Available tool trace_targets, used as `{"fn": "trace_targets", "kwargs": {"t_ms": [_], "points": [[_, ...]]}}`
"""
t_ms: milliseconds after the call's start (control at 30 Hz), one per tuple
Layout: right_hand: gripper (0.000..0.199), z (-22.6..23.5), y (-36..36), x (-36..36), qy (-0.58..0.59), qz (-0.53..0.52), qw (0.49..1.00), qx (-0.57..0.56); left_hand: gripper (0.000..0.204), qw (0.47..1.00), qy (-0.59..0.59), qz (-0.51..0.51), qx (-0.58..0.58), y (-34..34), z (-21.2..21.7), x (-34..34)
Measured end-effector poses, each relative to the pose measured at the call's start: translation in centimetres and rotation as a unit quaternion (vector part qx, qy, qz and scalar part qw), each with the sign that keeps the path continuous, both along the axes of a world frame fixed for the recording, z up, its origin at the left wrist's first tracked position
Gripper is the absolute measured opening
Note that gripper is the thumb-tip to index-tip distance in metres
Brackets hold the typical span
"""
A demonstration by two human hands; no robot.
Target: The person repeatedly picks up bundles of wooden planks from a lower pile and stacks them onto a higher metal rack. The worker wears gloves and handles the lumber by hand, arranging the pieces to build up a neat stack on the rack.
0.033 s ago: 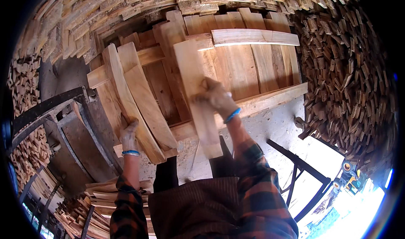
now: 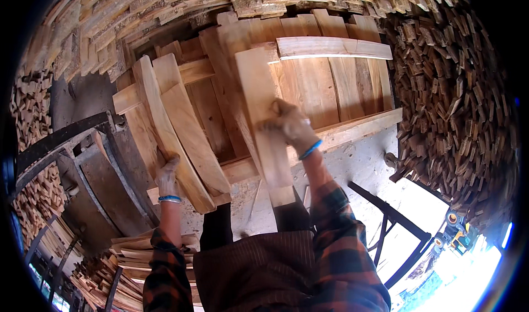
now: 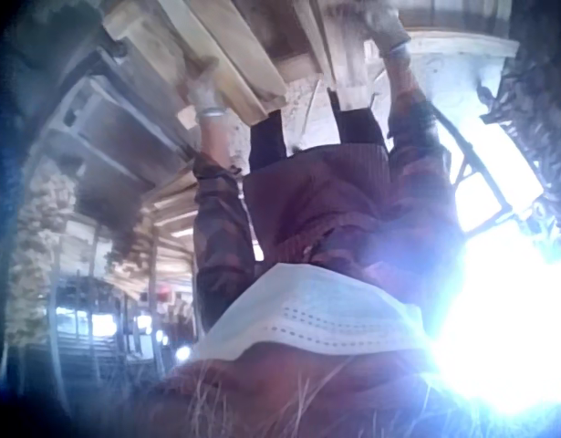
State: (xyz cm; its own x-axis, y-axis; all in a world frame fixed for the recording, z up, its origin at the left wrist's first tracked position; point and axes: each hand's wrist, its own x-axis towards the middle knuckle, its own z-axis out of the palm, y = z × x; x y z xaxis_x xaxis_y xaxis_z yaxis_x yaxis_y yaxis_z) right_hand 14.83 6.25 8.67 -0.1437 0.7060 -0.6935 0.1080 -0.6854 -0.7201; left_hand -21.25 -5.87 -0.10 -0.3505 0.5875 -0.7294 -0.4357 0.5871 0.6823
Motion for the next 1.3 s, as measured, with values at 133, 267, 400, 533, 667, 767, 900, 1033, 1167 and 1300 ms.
{"fn": "trace_targets", "kwargs": {"t_ms": [133, 267, 400, 533, 667, 767, 900, 1033, 1167, 1300], "points": [[0.029, -2.7, 2.2, 7.6, 0.015, -0.007, 1.000, 0.014, 0.044, 0.998, 0.029, -0.023, 0.051, -0.2, -1.0, 0.2], [0.046, -6.7, 2.8, 8.5, -0.009, -0.043, 0.999, 0.002, 0.036, 0.999, -0.021, 0.017, 0.029, -0.8, -2.8, -1.1], [0.061, -7.8, 0.8, 7.5, -0.024, -0.088, 0.996, 0.010, 0.041, 0.999, -0.035, 0.005, 0.031, -0.2, -2.0, -0.1], [0.076, -6.8, 0.2, 5.6, -0.181, -0.051, 0.978, 0.088, 0.063, 0.998, -0.011, -0.048, 0.044, -1.0, -3.3, -1.7], [0.082, -0.4, -0.2, -0.8, -0.341, 0.028, 0.901, 0.268, 0.070, 0.996, 0.036, -0.086, -0.002, -0.3, -1.7, -1.5], [0.101, -0.5, -1.1, -9.5, -0.477, 0.269, 0.815, 0.191, 0.056, 0.984, 0.137, -0.107, 0.031, -0.3, -0.4, -0.1], [0.108, -6.4, -0.9, -6.7, -0.562, 0.225, 0.790, 0.094, 0.052, 0.988, 0.090, -0.128, -0.016, 3.2, 2.2, 2.9], [0.094, 5.1, -0.5, -5.8, -0.270, 0.107, 0.936, 0.198, 0.051, 0.999, -0.029, -0.020, 0.014, -0.4, 0.3, -0.9], [0.077, 3.7, -2.0, 6.7, -0.080, -0.023, 0.982, 0.169, 0.055, 0.999, 0.020, -0.034, 0.020, 1.9, 1.9, 1.4], [0.069, 0.1, -0.3, 10.6, 0.033, -0.135, 0.982, 0.129, 0.069, 0.995, 0.023, -0.075, -0.058, 1.0, -0.1, -0.6]]}}
